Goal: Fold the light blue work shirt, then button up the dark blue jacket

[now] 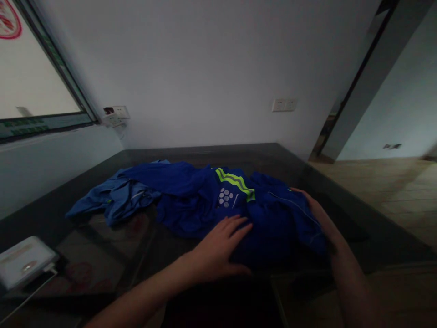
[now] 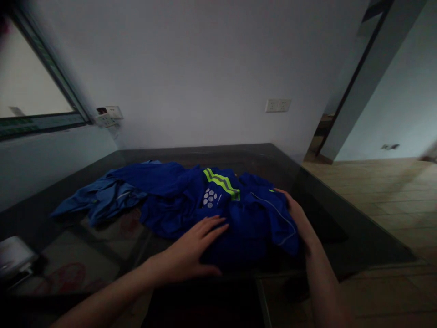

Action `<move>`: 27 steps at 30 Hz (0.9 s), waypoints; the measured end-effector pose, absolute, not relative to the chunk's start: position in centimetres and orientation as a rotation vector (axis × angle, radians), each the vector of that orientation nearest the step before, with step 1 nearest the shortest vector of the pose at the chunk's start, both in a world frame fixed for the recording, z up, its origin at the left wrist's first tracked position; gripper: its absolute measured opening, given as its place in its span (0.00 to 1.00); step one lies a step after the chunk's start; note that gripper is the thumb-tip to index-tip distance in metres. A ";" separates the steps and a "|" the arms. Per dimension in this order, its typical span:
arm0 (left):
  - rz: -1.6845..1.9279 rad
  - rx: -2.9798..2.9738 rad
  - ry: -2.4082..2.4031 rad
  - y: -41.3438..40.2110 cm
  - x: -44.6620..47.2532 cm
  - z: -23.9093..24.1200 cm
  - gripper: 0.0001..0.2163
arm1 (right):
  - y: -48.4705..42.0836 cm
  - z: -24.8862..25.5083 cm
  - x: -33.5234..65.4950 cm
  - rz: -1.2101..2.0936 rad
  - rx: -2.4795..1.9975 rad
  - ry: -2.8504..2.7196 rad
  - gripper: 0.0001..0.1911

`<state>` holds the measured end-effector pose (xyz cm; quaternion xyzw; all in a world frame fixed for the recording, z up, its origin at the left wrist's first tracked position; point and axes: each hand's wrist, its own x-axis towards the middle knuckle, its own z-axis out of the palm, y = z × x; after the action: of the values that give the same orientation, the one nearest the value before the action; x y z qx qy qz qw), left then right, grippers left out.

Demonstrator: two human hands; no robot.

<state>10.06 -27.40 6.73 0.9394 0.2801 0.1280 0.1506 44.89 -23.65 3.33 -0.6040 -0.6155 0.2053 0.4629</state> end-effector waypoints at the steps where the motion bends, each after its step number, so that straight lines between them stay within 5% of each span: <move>1: 0.280 2.731 0.794 -27.9 11.2 6.0 0.45 | -23.4 3.3 44.8 0.499 -1.493 -1.546 0.23; 4: 0.145 2.739 0.891 -28.0 12.8 3.8 0.50 | -23.0 3.4 44.6 0.451 -1.504 -1.570 0.16; 9: 0.268 2.714 1.017 -26.4 11.1 3.3 0.26 | -23.3 3.9 44.2 0.400 -1.483 -1.462 0.13; 17: 0.444 2.464 1.085 -24.7 7.5 4.0 0.17 | -23.4 4.5 44.1 0.260 -1.365 -1.238 0.13; 27: 1.548 2.060 1.489 -14.4 -2.4 18.9 0.12 | -17.7 16.0 46.6 -0.180 -1.241 -1.227 0.04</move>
<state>-2.43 -14.44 18.93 0.6898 0.4986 0.5183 0.0827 46.55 -17.73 16.04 -0.5439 -0.5379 -0.0791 0.6392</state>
